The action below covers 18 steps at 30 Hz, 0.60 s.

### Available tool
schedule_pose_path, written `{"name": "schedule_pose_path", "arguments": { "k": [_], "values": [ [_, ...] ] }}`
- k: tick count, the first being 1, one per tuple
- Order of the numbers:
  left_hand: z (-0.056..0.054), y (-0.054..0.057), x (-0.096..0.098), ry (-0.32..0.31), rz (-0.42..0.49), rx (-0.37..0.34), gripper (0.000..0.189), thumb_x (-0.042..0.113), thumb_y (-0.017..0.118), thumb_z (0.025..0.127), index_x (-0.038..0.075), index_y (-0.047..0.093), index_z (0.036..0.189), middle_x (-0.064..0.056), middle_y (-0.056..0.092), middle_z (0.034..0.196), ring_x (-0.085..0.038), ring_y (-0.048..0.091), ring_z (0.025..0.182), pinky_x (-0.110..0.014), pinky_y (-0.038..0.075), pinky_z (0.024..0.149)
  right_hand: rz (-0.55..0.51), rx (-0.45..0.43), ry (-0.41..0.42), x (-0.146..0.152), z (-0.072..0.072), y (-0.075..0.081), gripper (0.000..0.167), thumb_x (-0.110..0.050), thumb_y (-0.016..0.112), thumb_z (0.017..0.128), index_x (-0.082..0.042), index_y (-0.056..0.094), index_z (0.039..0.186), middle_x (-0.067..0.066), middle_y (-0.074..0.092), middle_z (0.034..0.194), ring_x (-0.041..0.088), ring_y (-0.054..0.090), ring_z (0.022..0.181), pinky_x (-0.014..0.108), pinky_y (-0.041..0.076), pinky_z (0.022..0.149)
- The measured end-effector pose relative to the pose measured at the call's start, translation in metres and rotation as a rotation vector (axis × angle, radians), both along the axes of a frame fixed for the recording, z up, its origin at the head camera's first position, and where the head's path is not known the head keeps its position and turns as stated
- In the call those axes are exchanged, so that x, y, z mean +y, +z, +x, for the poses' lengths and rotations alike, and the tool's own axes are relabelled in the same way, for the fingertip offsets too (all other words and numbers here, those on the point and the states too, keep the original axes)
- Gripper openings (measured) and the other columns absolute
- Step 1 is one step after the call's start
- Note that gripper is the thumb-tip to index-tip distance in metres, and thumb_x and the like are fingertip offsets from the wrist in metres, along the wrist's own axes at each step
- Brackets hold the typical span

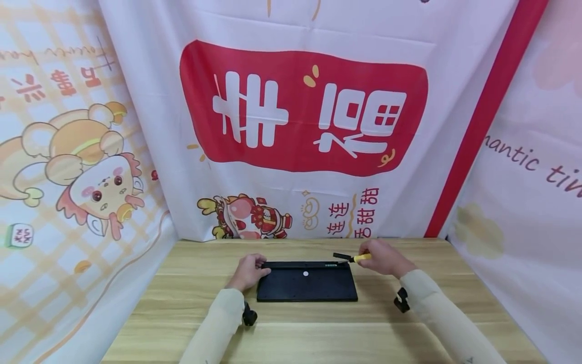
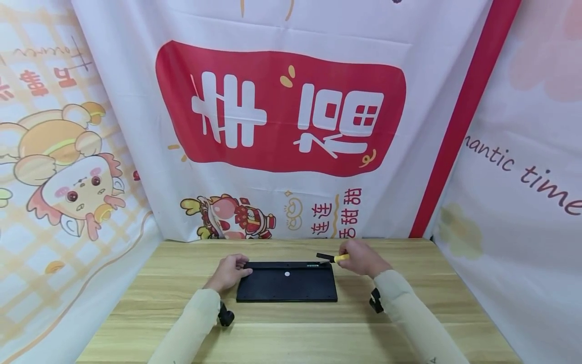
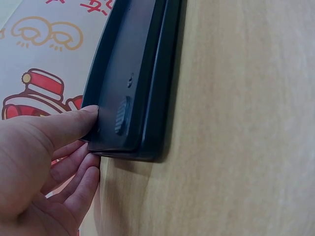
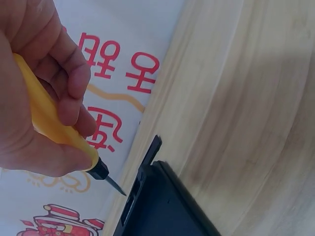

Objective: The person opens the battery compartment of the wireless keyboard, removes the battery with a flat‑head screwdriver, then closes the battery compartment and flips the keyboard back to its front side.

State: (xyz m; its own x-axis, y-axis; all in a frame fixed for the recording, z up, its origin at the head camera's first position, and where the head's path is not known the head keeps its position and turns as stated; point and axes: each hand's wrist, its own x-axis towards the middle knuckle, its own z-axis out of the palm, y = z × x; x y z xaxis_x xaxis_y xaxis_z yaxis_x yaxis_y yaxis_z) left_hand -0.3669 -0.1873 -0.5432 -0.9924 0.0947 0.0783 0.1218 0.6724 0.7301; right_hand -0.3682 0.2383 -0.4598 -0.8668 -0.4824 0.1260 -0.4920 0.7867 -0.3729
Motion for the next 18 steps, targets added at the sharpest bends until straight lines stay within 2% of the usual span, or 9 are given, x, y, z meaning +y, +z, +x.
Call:
{"name": "schedule_pose_path", "arguments": {
  "k": [6,10,15,18],
  "values": [
    [0.0,-0.003,0.0,0.007,0.005,0.006,0.031,0.01,0.08,0.094,-0.002,0.073,0.122,-0.017,0.075,0.119,-0.032,0.071,0.112,-0.05,0.059,0.099,-0.01,0.036,0.035,-0.007,-0.002,-0.001,0.005,-0.009,0.082,0.087,-0.008,0.077,0.086,-0.003,0.072,0.079,0.007,0.06,0.071,0.024,0.054,0.064],
    [-0.002,-0.004,0.0,0.009,0.001,0.008,0.031,0.01,0.08,0.094,-0.002,0.073,0.122,-0.017,0.075,0.119,-0.033,0.071,0.112,-0.051,0.059,0.099,-0.004,0.017,0.045,-0.012,-0.003,0.002,0.008,-0.007,0.082,0.087,-0.008,0.076,0.083,-0.003,0.07,0.077,0.008,0.057,0.069,0.024,0.052,0.063],
    [-0.002,-0.004,0.0,0.011,0.001,-0.004,0.032,0.01,0.079,0.094,-0.002,0.073,0.123,-0.017,0.075,0.12,-0.033,0.071,0.112,-0.051,0.059,0.099,0.072,-0.002,0.025,-0.023,-0.003,0.013,0.013,-0.007,0.083,0.085,-0.01,0.073,0.077,-0.003,0.068,0.073,0.01,0.056,0.066,0.026,0.051,0.062],
    [-0.001,-0.005,0.0,0.01,0.002,-0.007,0.031,0.01,0.079,0.094,-0.002,0.073,0.122,-0.017,0.075,0.119,-0.032,0.071,0.111,-0.051,0.06,0.098,0.125,-0.019,-0.002,-0.034,-0.003,0.022,0.021,-0.005,0.084,0.083,-0.011,0.069,0.07,-0.006,0.06,0.066,0.009,0.05,0.06,0.026,0.045,0.057]
  ]
}}
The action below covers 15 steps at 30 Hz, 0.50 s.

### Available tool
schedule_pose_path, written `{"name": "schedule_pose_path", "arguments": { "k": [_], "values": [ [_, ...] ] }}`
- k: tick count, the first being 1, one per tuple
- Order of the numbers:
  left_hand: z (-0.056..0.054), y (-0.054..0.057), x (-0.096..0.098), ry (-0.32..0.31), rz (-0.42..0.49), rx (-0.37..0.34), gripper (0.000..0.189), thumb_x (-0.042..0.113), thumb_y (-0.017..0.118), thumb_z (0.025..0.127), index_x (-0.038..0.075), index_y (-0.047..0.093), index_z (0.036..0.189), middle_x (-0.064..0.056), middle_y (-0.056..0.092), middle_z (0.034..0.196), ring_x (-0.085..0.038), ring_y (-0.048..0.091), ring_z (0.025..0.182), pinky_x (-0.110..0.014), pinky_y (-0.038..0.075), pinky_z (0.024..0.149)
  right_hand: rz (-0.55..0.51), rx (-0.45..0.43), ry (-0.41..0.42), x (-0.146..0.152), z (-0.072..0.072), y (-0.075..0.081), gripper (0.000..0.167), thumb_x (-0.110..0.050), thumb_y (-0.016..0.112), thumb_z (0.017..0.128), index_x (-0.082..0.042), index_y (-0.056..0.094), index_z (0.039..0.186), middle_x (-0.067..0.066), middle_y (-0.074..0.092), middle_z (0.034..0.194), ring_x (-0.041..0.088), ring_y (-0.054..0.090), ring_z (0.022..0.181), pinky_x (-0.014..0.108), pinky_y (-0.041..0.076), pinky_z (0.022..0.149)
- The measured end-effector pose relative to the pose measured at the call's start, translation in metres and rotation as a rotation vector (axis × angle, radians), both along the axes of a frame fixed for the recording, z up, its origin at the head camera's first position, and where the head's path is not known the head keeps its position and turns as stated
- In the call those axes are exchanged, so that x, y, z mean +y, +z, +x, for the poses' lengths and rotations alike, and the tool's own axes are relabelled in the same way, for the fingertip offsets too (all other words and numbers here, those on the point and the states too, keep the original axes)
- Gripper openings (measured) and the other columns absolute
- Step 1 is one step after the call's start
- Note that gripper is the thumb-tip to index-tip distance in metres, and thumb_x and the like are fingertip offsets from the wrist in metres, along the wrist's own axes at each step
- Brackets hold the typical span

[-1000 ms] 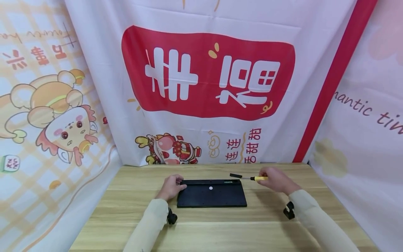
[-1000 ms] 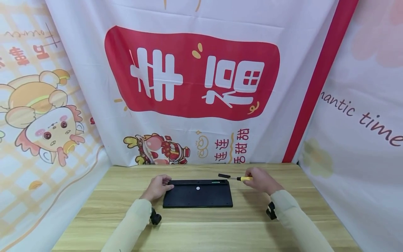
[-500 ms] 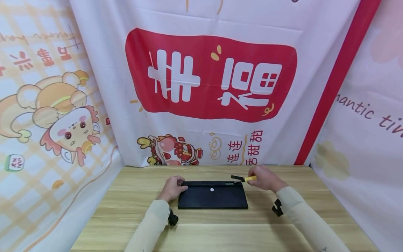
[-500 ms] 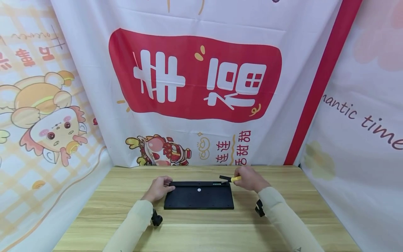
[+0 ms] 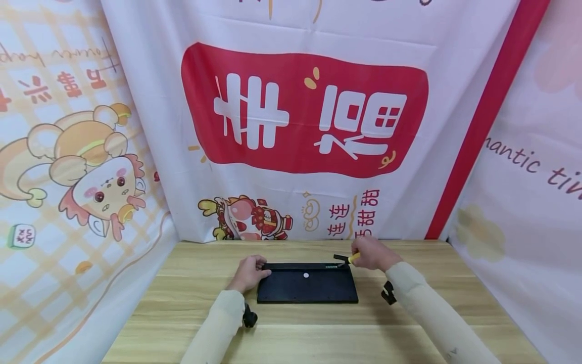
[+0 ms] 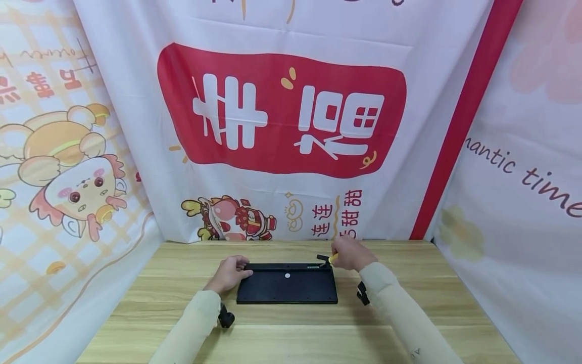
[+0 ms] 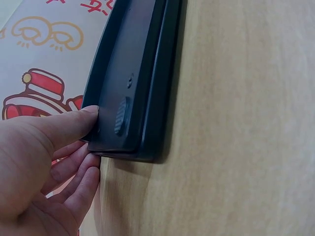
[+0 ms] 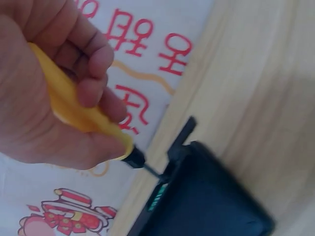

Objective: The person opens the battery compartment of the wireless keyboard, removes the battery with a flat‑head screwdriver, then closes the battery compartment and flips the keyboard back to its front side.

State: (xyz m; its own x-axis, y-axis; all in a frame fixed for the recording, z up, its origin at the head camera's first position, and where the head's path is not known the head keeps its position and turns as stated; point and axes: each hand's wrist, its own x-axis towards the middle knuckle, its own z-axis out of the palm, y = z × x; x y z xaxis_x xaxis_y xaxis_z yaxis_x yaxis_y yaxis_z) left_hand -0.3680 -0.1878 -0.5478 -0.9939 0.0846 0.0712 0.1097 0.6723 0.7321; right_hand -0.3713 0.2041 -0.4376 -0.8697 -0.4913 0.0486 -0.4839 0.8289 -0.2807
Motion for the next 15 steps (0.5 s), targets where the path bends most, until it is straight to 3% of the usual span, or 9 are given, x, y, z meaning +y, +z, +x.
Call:
{"name": "schedule_pose_path", "arguments": {
  "k": [4,11,15],
  "values": [
    [0.001,-0.001,-0.001,-0.002,0.001,0.006,0.031,0.01,0.08,0.094,-0.002,0.073,0.122,-0.017,0.075,0.118,-0.032,0.071,0.11,-0.05,0.06,0.098,0.074,-0.049,-0.049,-0.019,-0.001,0.012,0.033,-0.001,0.083,0.082,-0.01,0.058,0.062,-0.006,0.043,0.06,0.011,0.037,0.055,0.026,0.034,0.053],
    [0.003,0.002,0.001,-0.006,0.006,0.01,0.032,0.01,0.08,0.094,-0.003,0.073,0.122,-0.017,0.075,0.118,-0.032,0.071,0.11,-0.051,0.06,0.098,0.189,-0.109,-0.1,-0.047,-0.003,0.028,0.024,-0.004,0.085,0.085,-0.012,0.067,0.072,-0.001,0.066,0.07,0.014,0.056,0.061,0.03,0.049,0.056],
    [0.002,0.003,0.001,-0.004,0.004,0.011,0.032,0.01,0.08,0.094,-0.003,0.073,0.122,-0.017,0.075,0.117,-0.031,0.071,0.11,-0.051,0.06,0.097,0.184,-0.137,-0.107,-0.048,-0.008,0.027,0.036,-0.005,0.083,0.087,-0.015,0.058,0.063,-0.005,0.054,0.059,0.011,0.044,0.052,0.027,0.039,0.049]
  ]
}}
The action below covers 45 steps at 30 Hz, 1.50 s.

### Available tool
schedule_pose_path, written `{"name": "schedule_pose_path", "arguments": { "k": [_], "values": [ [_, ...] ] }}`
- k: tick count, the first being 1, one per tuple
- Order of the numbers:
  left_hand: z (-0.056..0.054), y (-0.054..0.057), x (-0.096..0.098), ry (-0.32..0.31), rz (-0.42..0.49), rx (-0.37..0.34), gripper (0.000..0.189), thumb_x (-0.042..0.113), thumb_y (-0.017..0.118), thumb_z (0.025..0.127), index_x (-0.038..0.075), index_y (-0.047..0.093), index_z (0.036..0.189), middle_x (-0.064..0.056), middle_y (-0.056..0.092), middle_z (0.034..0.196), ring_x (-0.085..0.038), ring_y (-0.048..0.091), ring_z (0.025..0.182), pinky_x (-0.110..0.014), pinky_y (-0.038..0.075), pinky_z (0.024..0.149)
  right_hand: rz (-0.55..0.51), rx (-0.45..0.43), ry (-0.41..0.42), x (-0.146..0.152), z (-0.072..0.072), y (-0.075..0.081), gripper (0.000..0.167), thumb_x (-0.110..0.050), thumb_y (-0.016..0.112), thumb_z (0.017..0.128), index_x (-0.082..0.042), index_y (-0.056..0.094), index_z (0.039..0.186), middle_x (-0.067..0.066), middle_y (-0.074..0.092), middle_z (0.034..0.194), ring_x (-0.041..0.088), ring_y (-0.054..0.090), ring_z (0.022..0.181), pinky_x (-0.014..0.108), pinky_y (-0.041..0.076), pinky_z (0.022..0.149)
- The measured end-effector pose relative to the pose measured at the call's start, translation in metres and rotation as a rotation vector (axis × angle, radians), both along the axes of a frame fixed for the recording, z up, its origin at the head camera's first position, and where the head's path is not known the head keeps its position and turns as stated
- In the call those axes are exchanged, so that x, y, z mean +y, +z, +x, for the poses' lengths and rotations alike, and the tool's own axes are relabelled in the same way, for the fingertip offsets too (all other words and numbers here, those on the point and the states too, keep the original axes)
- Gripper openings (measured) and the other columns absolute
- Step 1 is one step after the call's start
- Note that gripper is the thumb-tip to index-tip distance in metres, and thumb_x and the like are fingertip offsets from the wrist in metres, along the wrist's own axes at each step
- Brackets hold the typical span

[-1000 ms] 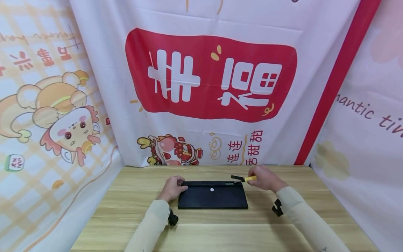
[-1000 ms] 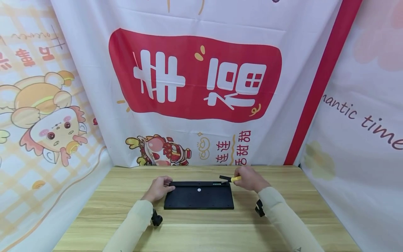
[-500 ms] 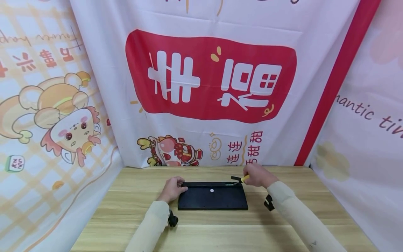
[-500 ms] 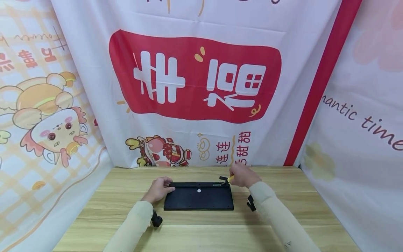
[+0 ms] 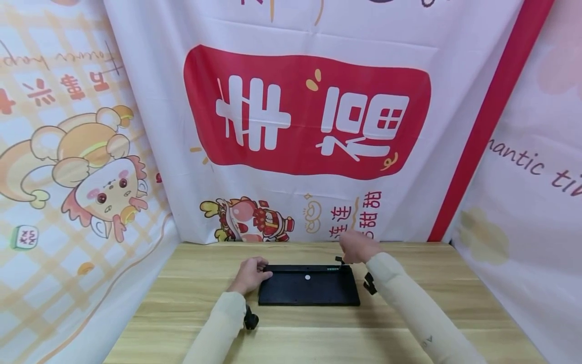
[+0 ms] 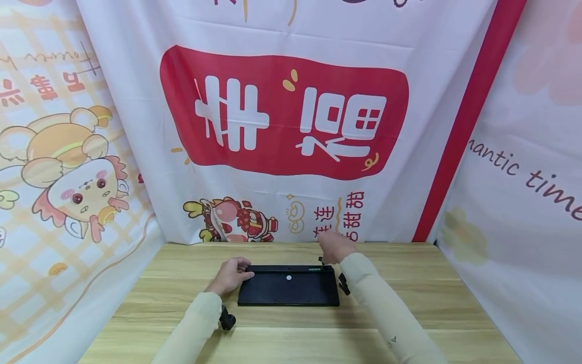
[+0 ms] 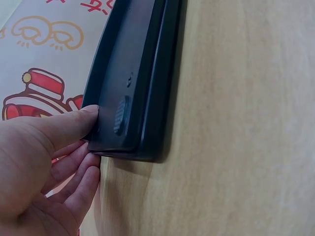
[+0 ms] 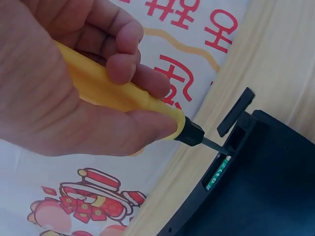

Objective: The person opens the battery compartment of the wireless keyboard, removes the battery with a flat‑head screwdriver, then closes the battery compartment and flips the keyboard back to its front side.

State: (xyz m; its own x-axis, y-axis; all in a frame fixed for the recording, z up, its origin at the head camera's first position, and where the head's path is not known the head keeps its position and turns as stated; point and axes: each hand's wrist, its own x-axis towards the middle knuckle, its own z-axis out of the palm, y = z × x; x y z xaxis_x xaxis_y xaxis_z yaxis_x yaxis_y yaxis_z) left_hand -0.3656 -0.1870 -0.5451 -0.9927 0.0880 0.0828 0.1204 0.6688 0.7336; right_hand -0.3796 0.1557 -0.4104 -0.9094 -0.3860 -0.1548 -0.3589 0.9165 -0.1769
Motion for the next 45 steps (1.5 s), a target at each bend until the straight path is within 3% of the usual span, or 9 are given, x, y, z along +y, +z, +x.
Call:
{"name": "schedule_pose_path", "arguments": {
  "k": [5,11,14,19,23,29,32,39,45],
  "values": [
    [0.0,0.0,0.0,0.008,0.004,-0.014,0.032,0.01,0.08,0.093,-0.002,0.074,0.122,-0.016,0.076,0.118,-0.031,0.071,0.111,-0.05,0.06,0.098,-0.083,-0.026,0.007,0.016,-0.009,-0.009,0.045,-0.005,0.081,0.085,-0.016,0.052,0.053,-0.008,0.041,0.05,0.01,0.031,0.048,0.025,0.028,0.046],
    [-0.001,-0.001,0.0,0.015,0.0,-0.015,0.031,0.011,0.081,0.093,0.0,0.075,0.121,-0.015,0.076,0.118,-0.031,0.072,0.111,-0.05,0.06,0.098,-0.219,-0.08,0.01,0.045,-0.018,-0.017,0.02,-0.011,0.083,0.086,-0.012,0.075,0.067,0.0,0.071,0.069,0.011,0.049,0.057,0.026,0.042,0.054],
    [-0.001,-0.001,0.0,0.013,-0.001,-0.006,0.031,0.01,0.081,0.093,0.0,0.075,0.121,-0.015,0.076,0.118,-0.031,0.072,0.11,-0.05,0.06,0.098,-0.289,-0.124,-0.027,0.058,-0.023,-0.023,0.021,-0.015,0.082,0.087,-0.014,0.078,0.067,0.0,0.076,0.074,0.009,0.046,0.055,0.024,0.041,0.055],
    [-0.002,-0.001,-0.001,0.015,-0.008,-0.003,0.029,0.011,0.081,0.093,0.001,0.076,0.12,-0.014,0.077,0.117,-0.03,0.072,0.109,-0.049,0.061,0.097,-0.469,-0.253,-0.145,0.074,-0.023,-0.034,0.032,-0.016,0.08,0.09,-0.01,0.068,0.061,0.004,0.072,0.068,0.008,0.039,0.048,0.023,0.038,0.051],
    [-0.002,-0.001,-0.002,0.022,-0.012,-0.009,0.029,0.011,0.081,0.093,0.001,0.076,0.12,-0.014,0.077,0.117,-0.03,0.072,0.109,-0.049,0.06,0.097,-0.557,-0.314,-0.227,0.084,-0.019,-0.046,0.028,-0.021,0.077,0.093,-0.006,0.074,0.07,0.006,0.073,0.069,0.007,0.045,0.049,0.02,0.04,0.049],
    [-0.003,-0.001,-0.002,0.021,-0.02,-0.012,0.031,0.012,0.082,0.093,0.001,0.076,0.121,-0.013,0.077,0.116,-0.029,0.072,0.109,-0.049,0.061,0.097,-0.624,-0.386,-0.261,0.096,-0.015,-0.059,0.03,-0.026,0.072,0.098,-0.002,0.078,0.081,0.006,0.072,0.071,0.006,0.043,0.048,0.018,0.035,0.046],
    [-0.003,-0.002,-0.001,0.021,-0.012,-0.021,0.031,0.012,0.081,0.093,0.002,0.076,0.122,-0.014,0.077,0.118,-0.03,0.072,0.11,-0.049,0.061,0.097,-0.629,-0.364,-0.253,0.099,-0.013,-0.064,0.03,-0.027,0.074,0.098,-0.001,0.079,0.083,0.005,0.072,0.069,0.006,0.043,0.048,0.019,0.035,0.047],
    [-0.004,-0.005,-0.001,0.029,0.001,-0.036,0.031,0.012,0.08,0.094,0.002,0.075,0.123,-0.014,0.076,0.121,-0.03,0.071,0.112,-0.05,0.06,0.098,-0.509,-0.195,-0.129,0.104,-0.011,-0.067,0.023,-0.028,0.074,0.098,-0.009,0.082,0.086,0.003,0.073,0.073,0.008,0.049,0.057,0.023,0.041,0.056],
    [-0.004,-0.004,-0.002,0.032,0.002,-0.029,0.03,0.012,0.08,0.094,0.003,0.076,0.123,-0.014,0.076,0.121,-0.03,0.071,0.112,-0.05,0.06,0.098,-0.471,-0.095,-0.139,0.115,0.003,-0.061,0.02,-0.029,0.075,0.098,-0.014,0.08,0.087,0.0,0.071,0.081,0.015,0.057,0.074,0.029,0.047,0.066]
  ]
}}
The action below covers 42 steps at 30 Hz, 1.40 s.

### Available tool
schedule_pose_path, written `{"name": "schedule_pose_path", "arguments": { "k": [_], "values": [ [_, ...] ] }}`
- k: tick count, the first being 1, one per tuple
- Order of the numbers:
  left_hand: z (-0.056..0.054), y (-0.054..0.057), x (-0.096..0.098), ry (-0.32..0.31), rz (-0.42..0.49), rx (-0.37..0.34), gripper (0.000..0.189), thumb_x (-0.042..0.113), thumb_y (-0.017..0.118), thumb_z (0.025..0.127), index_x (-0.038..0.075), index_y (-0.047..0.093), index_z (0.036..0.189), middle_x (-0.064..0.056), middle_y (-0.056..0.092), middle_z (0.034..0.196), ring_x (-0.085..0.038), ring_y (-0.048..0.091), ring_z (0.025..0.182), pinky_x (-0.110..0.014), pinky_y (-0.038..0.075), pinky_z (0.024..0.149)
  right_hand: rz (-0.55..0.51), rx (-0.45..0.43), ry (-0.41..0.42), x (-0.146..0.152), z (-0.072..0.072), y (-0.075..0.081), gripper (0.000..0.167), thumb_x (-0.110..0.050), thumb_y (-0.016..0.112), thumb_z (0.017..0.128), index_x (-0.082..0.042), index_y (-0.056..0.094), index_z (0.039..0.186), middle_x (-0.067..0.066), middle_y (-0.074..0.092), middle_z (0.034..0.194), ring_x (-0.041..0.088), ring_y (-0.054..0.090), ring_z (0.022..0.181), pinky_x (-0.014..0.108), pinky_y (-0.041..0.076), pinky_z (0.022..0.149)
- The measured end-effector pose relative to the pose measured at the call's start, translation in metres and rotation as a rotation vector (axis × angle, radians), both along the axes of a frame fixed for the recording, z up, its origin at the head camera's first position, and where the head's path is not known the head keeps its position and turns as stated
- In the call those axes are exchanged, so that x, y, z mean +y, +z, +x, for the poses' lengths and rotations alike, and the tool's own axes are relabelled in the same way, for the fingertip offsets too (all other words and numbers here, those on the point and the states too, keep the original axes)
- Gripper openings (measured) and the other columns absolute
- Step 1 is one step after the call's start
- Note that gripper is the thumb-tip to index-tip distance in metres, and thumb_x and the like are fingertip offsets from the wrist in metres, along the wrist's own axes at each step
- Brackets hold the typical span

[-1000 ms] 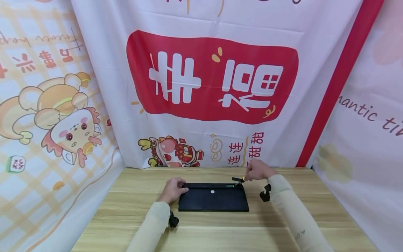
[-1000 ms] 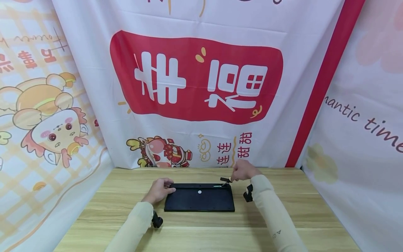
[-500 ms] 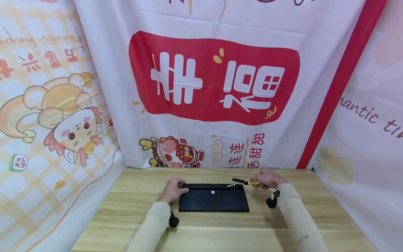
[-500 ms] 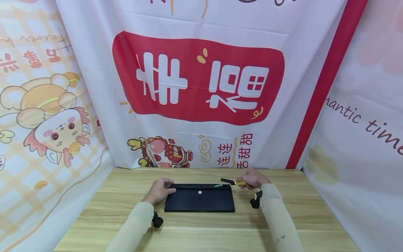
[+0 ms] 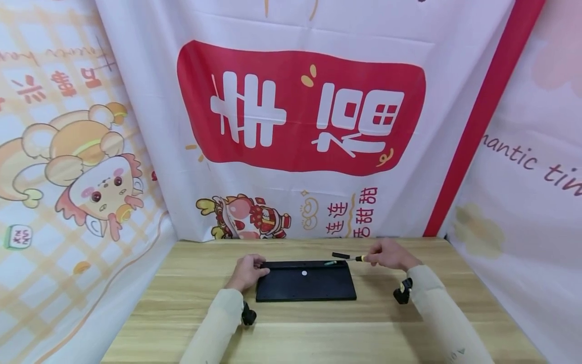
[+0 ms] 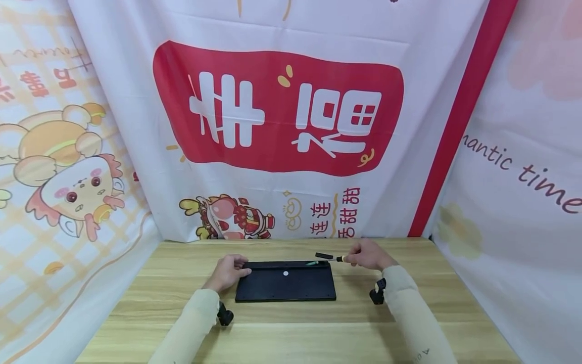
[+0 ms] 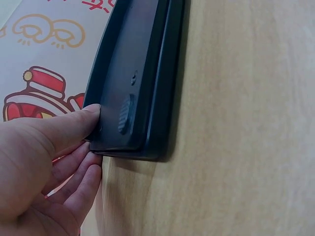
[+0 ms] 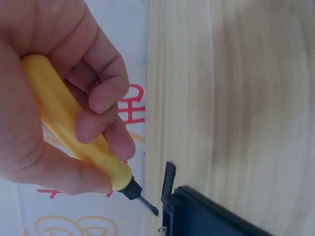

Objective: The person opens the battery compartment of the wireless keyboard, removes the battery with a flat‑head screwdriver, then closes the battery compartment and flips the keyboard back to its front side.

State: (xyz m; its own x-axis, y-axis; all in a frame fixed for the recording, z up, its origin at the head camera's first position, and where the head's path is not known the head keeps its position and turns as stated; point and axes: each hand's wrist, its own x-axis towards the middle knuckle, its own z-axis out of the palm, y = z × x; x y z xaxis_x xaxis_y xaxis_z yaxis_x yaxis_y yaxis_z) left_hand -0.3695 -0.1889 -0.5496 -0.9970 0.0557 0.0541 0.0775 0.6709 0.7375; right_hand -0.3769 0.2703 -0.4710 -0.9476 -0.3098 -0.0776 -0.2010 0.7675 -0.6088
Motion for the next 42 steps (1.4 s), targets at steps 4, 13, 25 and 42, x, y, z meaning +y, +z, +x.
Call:
{"name": "schedule_pose_path", "arguments": {
  "k": [4,13,25,42],
  "values": [
    [-0.002,0.004,-0.001,0.003,0.001,0.007,0.032,0.012,0.08,0.094,0.002,0.075,0.124,-0.015,0.076,0.121,-0.03,0.071,0.113,-0.05,0.06,0.099,-0.008,0.045,-0.021,0.013,0.008,0.003,0.023,-0.03,0.074,0.098,-0.011,0.077,0.086,0.0,0.065,0.078,0.015,0.051,0.073,0.029,0.042,0.064],
    [-0.002,0.013,0.0,0.001,-0.012,0.024,0.031,0.011,0.08,0.094,0.001,0.075,0.123,-0.016,0.076,0.12,-0.032,0.071,0.112,-0.05,0.06,0.1,-0.034,0.157,-0.118,0.048,0.03,-0.018,0.018,-0.027,0.078,0.095,-0.009,0.08,0.093,0.003,0.073,0.089,0.016,0.059,0.081,0.03,0.049,0.07],
    [0.003,0.011,0.0,0.013,-0.008,0.008,0.031,0.012,0.079,0.095,0.002,0.075,0.124,-0.016,0.076,0.12,-0.031,0.07,0.112,-0.05,0.059,0.099,-0.043,0.25,-0.217,0.065,0.054,-0.071,0.015,-0.027,0.081,0.094,-0.012,0.08,0.094,-0.001,0.072,0.085,0.012,0.058,0.074,0.025,0.048,0.066],
    [0.009,0.009,0.005,0.011,0.005,-0.006,0.031,0.011,0.079,0.095,0.001,0.075,0.124,-0.017,0.075,0.122,-0.033,0.07,0.114,-0.051,0.059,0.1,0.209,0.395,-0.039,0.066,0.059,-0.077,0.014,-0.019,0.083,0.088,-0.017,0.072,0.079,-0.011,0.059,0.071,0.005,0.049,0.066,0.024,0.042,0.061]
  ]
}}
